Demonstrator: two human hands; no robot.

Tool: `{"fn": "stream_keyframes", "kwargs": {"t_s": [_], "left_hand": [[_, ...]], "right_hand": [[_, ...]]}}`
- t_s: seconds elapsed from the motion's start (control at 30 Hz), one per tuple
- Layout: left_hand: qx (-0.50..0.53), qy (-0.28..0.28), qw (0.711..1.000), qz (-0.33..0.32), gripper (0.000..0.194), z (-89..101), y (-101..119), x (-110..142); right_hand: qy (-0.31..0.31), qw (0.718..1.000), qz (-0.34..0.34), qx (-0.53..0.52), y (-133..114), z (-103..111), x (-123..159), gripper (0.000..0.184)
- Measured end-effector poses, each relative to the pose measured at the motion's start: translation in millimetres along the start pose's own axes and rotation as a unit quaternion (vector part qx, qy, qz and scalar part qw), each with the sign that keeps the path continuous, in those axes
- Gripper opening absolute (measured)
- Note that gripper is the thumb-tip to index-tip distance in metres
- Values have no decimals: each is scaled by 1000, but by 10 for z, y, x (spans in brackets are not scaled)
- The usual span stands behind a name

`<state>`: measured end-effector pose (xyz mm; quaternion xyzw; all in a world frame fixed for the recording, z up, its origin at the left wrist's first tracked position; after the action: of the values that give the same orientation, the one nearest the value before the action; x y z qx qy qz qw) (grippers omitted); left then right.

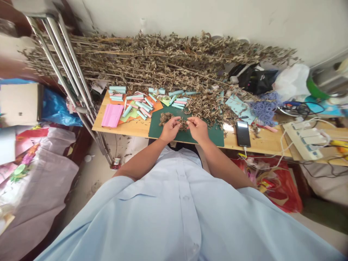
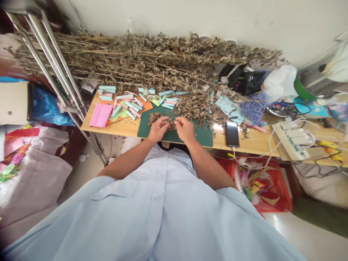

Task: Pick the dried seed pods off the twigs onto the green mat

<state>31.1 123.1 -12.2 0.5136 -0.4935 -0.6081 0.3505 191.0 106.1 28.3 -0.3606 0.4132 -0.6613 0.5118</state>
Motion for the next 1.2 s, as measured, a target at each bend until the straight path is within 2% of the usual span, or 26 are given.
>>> {"fn": "stream_keyframes", "kwargs": {"t_s": [0.1, 0.27, 0.43, 0.77, 1.2], "left_hand": [[1, 0, 1000, 1, 41, 5, 3, 4], [-2, 0, 1000, 0, 40, 7, 8, -1], [15, -11, 1000, 0, 43, -38, -2, -5], [35, -17, 999, -7, 42, -58, 54, -10], [28, -21, 999, -9, 41, -66, 61, -8]], "right_hand": [[-29, 1000, 1, -8, -93, -56, 65, 27], [-26, 997, 65, 18, -286, -81, 163, 30], [2, 997, 68, 39, -194, -64, 116, 27], [-19, 997, 57, 45, -69, -118, 89, 33], [-23, 999, 20, -14, -98, -107, 83, 32]]}}
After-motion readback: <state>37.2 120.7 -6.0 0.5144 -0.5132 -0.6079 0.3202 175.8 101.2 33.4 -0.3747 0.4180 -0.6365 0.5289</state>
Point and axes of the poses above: each hand's wrist, its own x-axis away from the middle knuckle, its own z-axis out of the back of the hand, y = z × x, the point moved 10 cm from there along -x, towards the middle knuckle, and after that the axes turned 9 degrees about -z, right-handed, at the moved point
